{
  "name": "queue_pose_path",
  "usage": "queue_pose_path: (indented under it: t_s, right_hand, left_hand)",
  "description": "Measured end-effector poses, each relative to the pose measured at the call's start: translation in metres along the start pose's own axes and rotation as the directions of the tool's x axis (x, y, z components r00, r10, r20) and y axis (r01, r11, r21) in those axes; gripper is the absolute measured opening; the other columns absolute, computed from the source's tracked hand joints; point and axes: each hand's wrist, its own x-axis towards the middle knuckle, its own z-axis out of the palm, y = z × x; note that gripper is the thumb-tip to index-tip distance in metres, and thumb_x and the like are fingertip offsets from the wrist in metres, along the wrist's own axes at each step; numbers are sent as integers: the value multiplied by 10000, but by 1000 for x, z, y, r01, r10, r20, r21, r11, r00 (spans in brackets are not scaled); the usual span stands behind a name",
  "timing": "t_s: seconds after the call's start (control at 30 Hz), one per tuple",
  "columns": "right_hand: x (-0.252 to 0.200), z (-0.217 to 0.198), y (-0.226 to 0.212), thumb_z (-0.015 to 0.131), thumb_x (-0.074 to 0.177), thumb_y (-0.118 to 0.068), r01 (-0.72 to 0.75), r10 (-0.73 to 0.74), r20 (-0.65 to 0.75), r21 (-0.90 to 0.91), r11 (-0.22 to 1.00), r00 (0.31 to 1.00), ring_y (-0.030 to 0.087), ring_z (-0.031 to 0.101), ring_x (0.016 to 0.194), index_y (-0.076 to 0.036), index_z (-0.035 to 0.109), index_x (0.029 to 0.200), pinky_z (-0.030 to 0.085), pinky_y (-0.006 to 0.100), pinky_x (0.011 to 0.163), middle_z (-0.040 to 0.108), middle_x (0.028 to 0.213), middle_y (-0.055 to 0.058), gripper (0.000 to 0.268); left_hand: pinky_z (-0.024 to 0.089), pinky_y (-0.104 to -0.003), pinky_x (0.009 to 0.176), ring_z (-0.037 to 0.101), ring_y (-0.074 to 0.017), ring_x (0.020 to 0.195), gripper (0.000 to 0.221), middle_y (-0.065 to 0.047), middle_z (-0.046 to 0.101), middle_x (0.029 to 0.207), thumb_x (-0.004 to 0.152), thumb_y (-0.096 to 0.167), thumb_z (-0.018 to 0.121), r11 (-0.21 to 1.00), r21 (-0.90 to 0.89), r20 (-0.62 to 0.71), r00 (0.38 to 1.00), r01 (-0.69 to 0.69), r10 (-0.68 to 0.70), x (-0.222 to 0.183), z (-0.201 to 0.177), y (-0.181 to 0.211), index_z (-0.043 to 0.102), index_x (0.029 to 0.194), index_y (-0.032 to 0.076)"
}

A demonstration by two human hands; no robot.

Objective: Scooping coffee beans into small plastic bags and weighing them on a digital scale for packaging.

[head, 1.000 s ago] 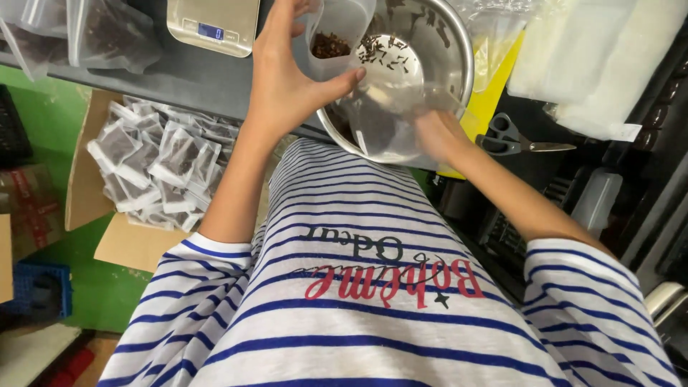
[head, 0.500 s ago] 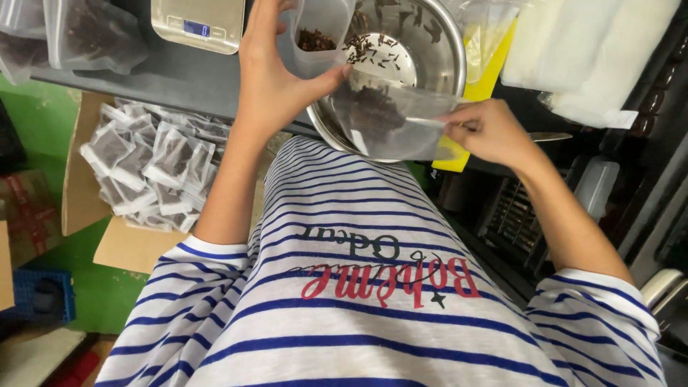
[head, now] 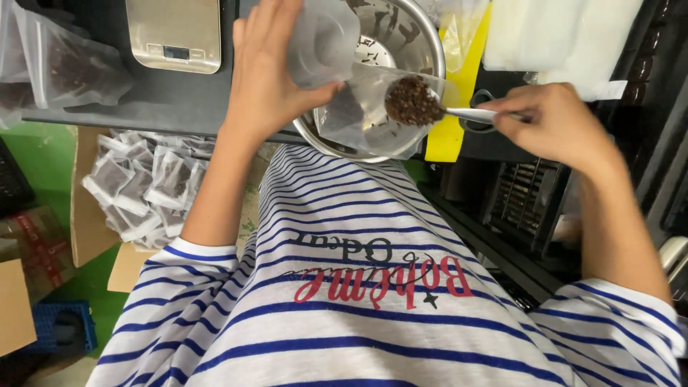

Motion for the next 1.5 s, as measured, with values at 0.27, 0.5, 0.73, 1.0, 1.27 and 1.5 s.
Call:
queue_pose_path:
  t_s: [0.27, 0.5, 0.73, 1.0, 1.27, 1.5]
  right_hand:
    - [-17, -55, -16, 558, 771, -71, 108, -113, -22, -164, 981, 993, 102, 472, 567, -112, 644, 972, 331, 214, 543, 625, 770, 28, 221]
    - [19, -75, -40, 557, 813, -106, 195, -221, -12, -424, 884, 975, 160, 365, 456, -104, 656, 1027, 256, 286, 450, 550, 626, 38, 236]
    - [38, -62, -120, 376, 889, -144, 74, -12, 116, -544, 836, 993, 230, 374, 348, -79, 586, 918, 289, 359, 356, 474, 449, 116, 222]
    - [-15, -68, -166, 451, 744, -104, 94, -152, 210, -830, -551, 966, 153, 295, 513, -202, 491, 533, 99, 275, 466, 386, 575, 5, 235]
    - [-19, -38, 56, 418, 1032, -60, 111, -99, -415, 5, 994, 904, 213, 449, 791, 62, 471, 1284, 348, 290, 627, 494, 1015, 173, 284]
    - [-56, -15, 0, 405, 851, 84, -87, 233, -346, 389, 917, 909, 141, 512, 811, 5, 512, 1176, 385, 204, 691, 505, 851, 76, 351]
  left_hand:
    - [243, -318, 742, 405, -246, 947, 846, -119, 413, 1155, 629, 305, 798, 978, 111, 96, 981, -177, 167, 8, 7, 5, 297, 1248, 18]
    - [261, -332, 750, 398, -268, 991, 901, -117, 401, 1117, 632, 401, 770, 936, 243, 112, 966, -256, 235, 6, 9, 15, 257, 1257, 6]
    - [263, -313, 700, 424, -250, 913, 1017, -104, 353, 1232, 633, 527, 841, 946, 321, -19, 999, -38, 47, 13, 25, 23, 200, 1260, 49]
    - [341, -394, 806, 469, -277, 1042, 829, -100, 417, 1185, 693, 344, 811, 987, 61, -286, 950, 151, -127, 13, 20, -25, 225, 1220, 90]
    - [471, -280, 641, 559, -185, 746, 503, -94, 536, 812, 615, 42, 764, 968, -210, -622, 746, 135, -239, -10, -24, -112, 376, 935, 57]
    - [381, -368, 917, 479, -265, 1060, 760, -112, 448, 1158, 751, 112, 804, 972, -216, -654, 726, 93, -215, -26, 3, -195, 208, 1221, 129]
